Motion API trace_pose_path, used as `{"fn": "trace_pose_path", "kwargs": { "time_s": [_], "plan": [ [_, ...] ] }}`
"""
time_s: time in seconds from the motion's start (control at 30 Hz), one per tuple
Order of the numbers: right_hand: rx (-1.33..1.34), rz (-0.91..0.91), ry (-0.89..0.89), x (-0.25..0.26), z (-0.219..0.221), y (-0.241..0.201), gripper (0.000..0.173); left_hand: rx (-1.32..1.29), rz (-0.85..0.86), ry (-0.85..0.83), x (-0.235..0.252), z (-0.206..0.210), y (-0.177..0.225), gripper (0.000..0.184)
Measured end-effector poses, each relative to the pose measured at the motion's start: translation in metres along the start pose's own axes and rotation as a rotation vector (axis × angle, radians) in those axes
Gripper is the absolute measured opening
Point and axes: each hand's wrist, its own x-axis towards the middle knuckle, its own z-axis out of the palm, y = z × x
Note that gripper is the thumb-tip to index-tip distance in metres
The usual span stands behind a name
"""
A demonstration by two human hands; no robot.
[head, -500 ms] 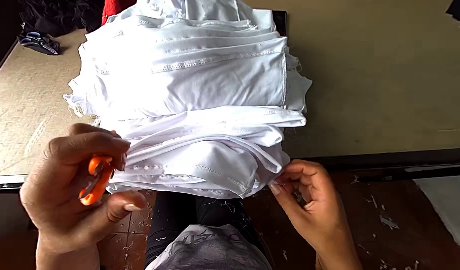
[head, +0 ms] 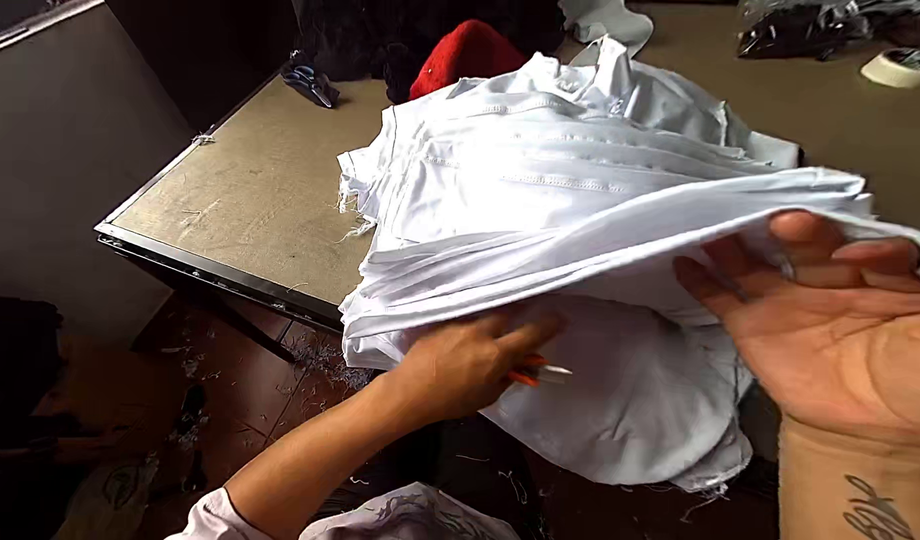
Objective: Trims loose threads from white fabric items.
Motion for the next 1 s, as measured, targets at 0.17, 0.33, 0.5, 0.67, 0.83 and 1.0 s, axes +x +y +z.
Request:
{"fn": "trace_pose_path", "kwargs": {
  "time_s": [0.17, 0.33, 0.5, 0.67, 0.83, 1.0],
  "plan": [
    [-0.68, -0.278, 0.207, 0.064, 0.0, 0.042, 0.042, 0.302, -0.06, 0.208, 0.074, -0.053, -0.103, 0.048],
    [-1.603, -0.273, 0.196, 0.057, 0.007, 0.068, 0.066, 0.141, -0.307, 0.02, 0.103, -0.067, -0.166, 0.034],
    [-1.502, 0.06, 0.172, 0.02, -0.025, 0.033, 0.086, 0.037, -0.316, 0.15, 0.059, -0.08, -0.17, 0.037],
    [-1.553, -0.042, 0.171, -0.023, -0.022, 0.004, 0.074, 0.204, 0.06, 0.338, 0.029, -0.085, -0.08, 0.025],
    [-1.576, -0.245, 0.285, -0.049, 0.004, -0.01, 0.045, 0.148, 0.538, -0.314, 0.017, 0.013, 0.006, 0.011],
    [-1.429, -0.224, 0.098, -0.141, 0.023, 0.021, 0.05, 0.115, 0.569, -0.519, 0.026, 0.023, 0.001, 0.001]
  ]
}}
